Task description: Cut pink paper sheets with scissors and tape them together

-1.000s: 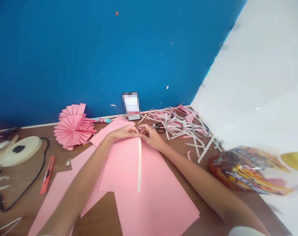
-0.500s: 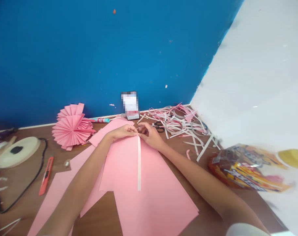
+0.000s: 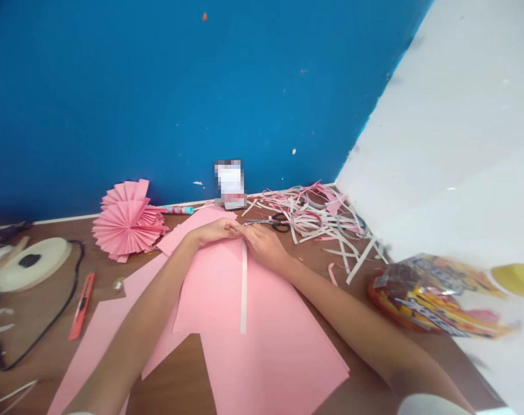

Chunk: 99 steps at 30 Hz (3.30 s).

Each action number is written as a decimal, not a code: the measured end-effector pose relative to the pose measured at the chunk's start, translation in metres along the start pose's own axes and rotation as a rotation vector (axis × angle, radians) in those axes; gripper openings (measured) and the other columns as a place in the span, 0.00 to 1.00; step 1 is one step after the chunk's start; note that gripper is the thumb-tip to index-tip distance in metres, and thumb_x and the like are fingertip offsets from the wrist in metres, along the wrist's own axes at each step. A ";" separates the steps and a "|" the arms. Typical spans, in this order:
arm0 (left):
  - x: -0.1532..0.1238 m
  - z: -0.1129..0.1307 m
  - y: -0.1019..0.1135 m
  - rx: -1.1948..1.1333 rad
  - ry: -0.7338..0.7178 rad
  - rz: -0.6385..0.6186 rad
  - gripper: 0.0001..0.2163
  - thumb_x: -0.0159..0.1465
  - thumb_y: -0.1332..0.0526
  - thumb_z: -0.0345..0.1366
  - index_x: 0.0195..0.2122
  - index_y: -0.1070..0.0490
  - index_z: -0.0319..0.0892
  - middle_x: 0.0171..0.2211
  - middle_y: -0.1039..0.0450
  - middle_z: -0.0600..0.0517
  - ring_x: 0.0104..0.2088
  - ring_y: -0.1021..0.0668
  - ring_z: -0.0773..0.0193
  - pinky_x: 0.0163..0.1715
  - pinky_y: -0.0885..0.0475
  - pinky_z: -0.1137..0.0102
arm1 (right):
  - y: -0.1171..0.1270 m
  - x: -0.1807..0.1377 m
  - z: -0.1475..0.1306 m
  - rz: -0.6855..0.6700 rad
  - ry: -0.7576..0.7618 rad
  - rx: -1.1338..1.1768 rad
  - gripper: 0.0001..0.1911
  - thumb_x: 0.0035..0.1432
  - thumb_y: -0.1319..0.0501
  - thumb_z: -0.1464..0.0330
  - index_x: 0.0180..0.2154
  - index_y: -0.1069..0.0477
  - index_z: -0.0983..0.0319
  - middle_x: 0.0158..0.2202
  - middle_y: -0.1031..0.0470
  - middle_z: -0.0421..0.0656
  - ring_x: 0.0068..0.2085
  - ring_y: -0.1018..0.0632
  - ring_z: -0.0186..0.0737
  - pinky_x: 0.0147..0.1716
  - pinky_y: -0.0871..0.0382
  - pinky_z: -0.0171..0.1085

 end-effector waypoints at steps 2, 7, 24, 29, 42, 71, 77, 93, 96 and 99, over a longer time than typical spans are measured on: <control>0.000 0.002 -0.001 0.016 -0.012 -0.006 0.16 0.56 0.36 0.40 0.44 0.24 0.38 0.41 0.23 0.47 0.44 0.25 0.60 0.52 0.36 0.64 | -0.002 0.000 0.000 -0.016 -0.008 -0.004 0.24 0.60 0.51 0.78 0.58 0.40 0.60 0.42 0.25 0.46 0.43 0.27 0.43 0.43 0.33 0.41; 0.000 0.005 -0.004 0.041 -0.045 -0.022 0.14 0.57 0.37 0.38 0.42 0.24 0.38 0.40 0.23 0.47 0.44 0.24 0.60 0.52 0.37 0.64 | -0.005 0.001 -0.002 -0.048 -0.006 0.019 0.25 0.61 0.52 0.77 0.59 0.43 0.61 0.47 0.27 0.48 0.47 0.28 0.44 0.46 0.33 0.42; 0.002 0.007 -0.006 0.063 -0.099 -0.048 0.13 0.59 0.40 0.36 0.43 0.25 0.40 0.44 0.24 0.49 0.45 0.26 0.62 0.54 0.38 0.65 | -0.010 0.000 0.003 -0.071 -0.038 0.025 0.24 0.61 0.53 0.77 0.58 0.44 0.61 0.48 0.28 0.48 0.49 0.28 0.44 0.48 0.33 0.43; 0.001 0.007 -0.006 0.069 -0.090 -0.035 0.12 0.60 0.41 0.37 0.43 0.25 0.39 0.44 0.25 0.49 0.45 0.26 0.62 0.53 0.38 0.65 | -0.006 0.000 0.001 -0.042 -0.028 0.046 0.24 0.60 0.53 0.79 0.57 0.43 0.61 0.47 0.29 0.48 0.48 0.29 0.44 0.47 0.33 0.42; -0.003 0.027 -0.014 0.132 -0.176 -0.044 0.13 0.61 0.40 0.41 0.43 0.26 0.39 0.44 0.25 0.47 0.46 0.26 0.61 0.53 0.38 0.65 | -0.003 0.002 0.000 -0.054 -0.042 0.031 0.29 0.54 0.52 0.80 0.58 0.44 0.60 0.43 0.30 0.48 0.43 0.28 0.44 0.41 0.32 0.41; 0.000 0.012 -0.005 0.175 -0.127 0.025 0.11 0.59 0.40 0.43 0.31 0.26 0.39 0.40 0.25 0.49 0.43 0.26 0.60 0.50 0.37 0.65 | -0.003 0.003 -0.002 -0.052 -0.065 -0.029 0.22 0.63 0.53 0.74 0.58 0.43 0.62 0.44 0.26 0.49 0.44 0.27 0.47 0.43 0.33 0.44; -0.002 0.014 0.001 0.229 -0.097 0.106 0.14 0.59 0.41 0.46 0.34 0.28 0.38 0.38 0.26 0.49 0.42 0.26 0.60 0.47 0.35 0.66 | 0.002 0.003 0.002 0.009 -0.085 0.006 0.24 0.61 0.54 0.76 0.58 0.45 0.63 0.44 0.29 0.51 0.45 0.29 0.47 0.45 0.34 0.45; -0.018 0.032 0.054 0.284 -0.174 0.497 0.16 0.60 0.44 0.47 0.35 0.29 0.38 0.35 0.27 0.51 0.37 0.27 0.62 0.39 0.35 0.70 | 0.055 -0.004 0.041 0.466 -0.377 0.176 0.14 0.62 0.54 0.74 0.37 0.32 0.60 0.37 0.35 0.46 0.39 0.30 0.42 0.40 0.33 0.43; -0.032 0.032 0.074 0.294 -0.162 0.567 0.17 0.59 0.43 0.48 0.35 0.29 0.38 0.34 0.27 0.51 0.36 0.27 0.62 0.38 0.35 0.70 | 0.065 -0.010 0.062 0.591 -0.494 0.221 0.11 0.59 0.51 0.74 0.33 0.31 0.60 0.35 0.34 0.44 0.39 0.30 0.40 0.41 0.33 0.42; -0.048 0.021 0.091 0.198 -0.116 0.613 0.18 0.57 0.41 0.51 0.36 0.29 0.39 0.33 0.26 0.51 0.33 0.26 0.63 0.34 0.35 0.71 | 0.067 -0.026 0.100 0.734 -0.755 0.432 0.08 0.56 0.50 0.73 0.32 0.33 0.61 0.28 0.35 0.39 0.30 0.31 0.35 0.30 0.34 0.35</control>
Point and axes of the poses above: each hand's wrist, its own x-axis towards the middle knuckle, its own y-axis out of the back of the hand, z = x × y, the point moved 9 cm from there along x, towards the middle knuckle
